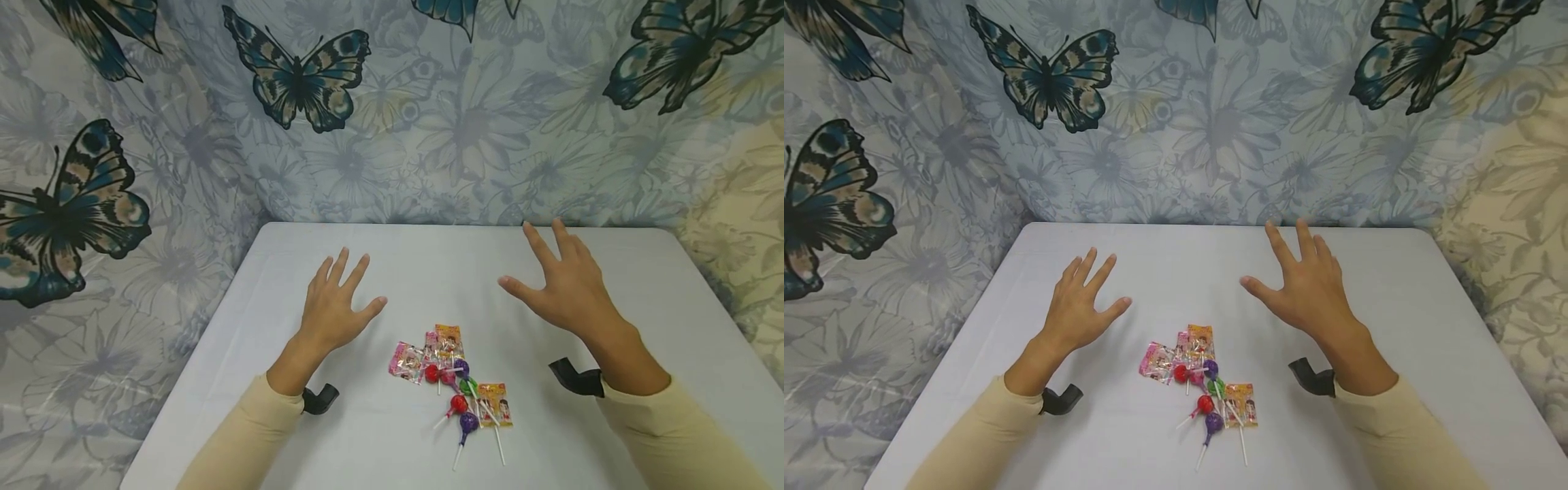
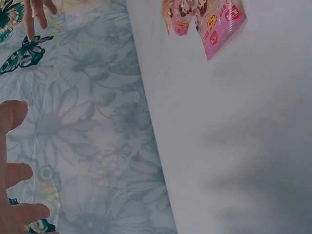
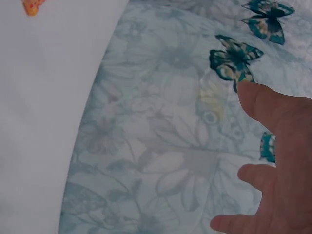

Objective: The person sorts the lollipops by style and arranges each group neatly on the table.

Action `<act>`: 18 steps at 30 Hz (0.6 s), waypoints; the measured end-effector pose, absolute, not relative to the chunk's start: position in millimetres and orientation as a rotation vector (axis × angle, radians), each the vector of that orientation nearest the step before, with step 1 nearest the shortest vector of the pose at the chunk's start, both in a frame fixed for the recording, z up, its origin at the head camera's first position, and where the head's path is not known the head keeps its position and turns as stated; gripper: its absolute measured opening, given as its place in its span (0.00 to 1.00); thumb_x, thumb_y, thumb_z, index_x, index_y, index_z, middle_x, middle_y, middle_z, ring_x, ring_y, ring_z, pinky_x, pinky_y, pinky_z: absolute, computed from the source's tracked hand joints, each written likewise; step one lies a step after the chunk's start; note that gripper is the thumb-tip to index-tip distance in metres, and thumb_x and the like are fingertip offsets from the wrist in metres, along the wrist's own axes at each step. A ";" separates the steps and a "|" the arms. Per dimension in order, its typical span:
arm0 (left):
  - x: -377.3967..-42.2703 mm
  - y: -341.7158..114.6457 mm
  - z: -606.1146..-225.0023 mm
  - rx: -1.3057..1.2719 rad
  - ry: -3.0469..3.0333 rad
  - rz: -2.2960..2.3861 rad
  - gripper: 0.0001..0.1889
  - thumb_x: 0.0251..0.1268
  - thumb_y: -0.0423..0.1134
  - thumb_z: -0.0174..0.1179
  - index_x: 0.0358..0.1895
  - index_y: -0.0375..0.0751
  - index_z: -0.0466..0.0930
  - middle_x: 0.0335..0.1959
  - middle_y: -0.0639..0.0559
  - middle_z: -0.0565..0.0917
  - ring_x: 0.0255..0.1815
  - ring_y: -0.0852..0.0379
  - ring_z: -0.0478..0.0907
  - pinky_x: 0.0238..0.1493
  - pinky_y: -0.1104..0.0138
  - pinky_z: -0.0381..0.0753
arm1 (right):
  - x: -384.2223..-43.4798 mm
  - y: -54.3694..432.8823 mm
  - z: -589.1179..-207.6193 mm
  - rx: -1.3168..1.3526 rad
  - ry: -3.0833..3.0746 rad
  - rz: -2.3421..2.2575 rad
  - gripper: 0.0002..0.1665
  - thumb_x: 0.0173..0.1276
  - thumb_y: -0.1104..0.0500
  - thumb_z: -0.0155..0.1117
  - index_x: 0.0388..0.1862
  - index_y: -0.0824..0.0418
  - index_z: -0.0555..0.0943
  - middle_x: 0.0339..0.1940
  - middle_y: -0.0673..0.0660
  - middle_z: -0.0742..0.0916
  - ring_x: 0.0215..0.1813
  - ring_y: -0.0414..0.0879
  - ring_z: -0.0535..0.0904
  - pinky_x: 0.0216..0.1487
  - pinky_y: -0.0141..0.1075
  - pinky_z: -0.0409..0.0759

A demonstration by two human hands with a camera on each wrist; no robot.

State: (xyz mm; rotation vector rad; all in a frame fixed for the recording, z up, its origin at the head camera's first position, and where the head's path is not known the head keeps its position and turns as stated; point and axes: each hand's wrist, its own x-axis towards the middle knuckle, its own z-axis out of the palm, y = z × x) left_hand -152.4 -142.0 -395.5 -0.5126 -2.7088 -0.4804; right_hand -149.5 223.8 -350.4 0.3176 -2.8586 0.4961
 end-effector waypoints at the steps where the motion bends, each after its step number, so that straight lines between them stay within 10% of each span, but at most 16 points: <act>1: -151.5 -140.8 -398.0 -0.518 -2.705 -0.489 0.39 0.62 0.64 0.55 0.74 0.51 0.62 0.74 0.39 0.57 0.70 0.32 0.52 0.60 0.37 0.58 | -148.9 223.1 -352.0 0.323 -2.866 0.509 0.57 0.60 0.32 0.62 0.79 0.54 0.49 0.75 0.74 0.49 0.69 0.79 0.46 0.57 0.75 0.48; 18: -135.7 -127.5 -435.0 -0.715 -2.671 -0.647 0.37 0.61 0.58 0.60 0.72 0.48 0.65 0.74 0.44 0.59 0.72 0.37 0.52 0.64 0.39 0.55 | -144.9 213.1 -389.6 0.494 -2.970 0.709 0.54 0.62 0.36 0.64 0.80 0.46 0.48 0.77 0.66 0.52 0.71 0.73 0.48 0.55 0.75 0.51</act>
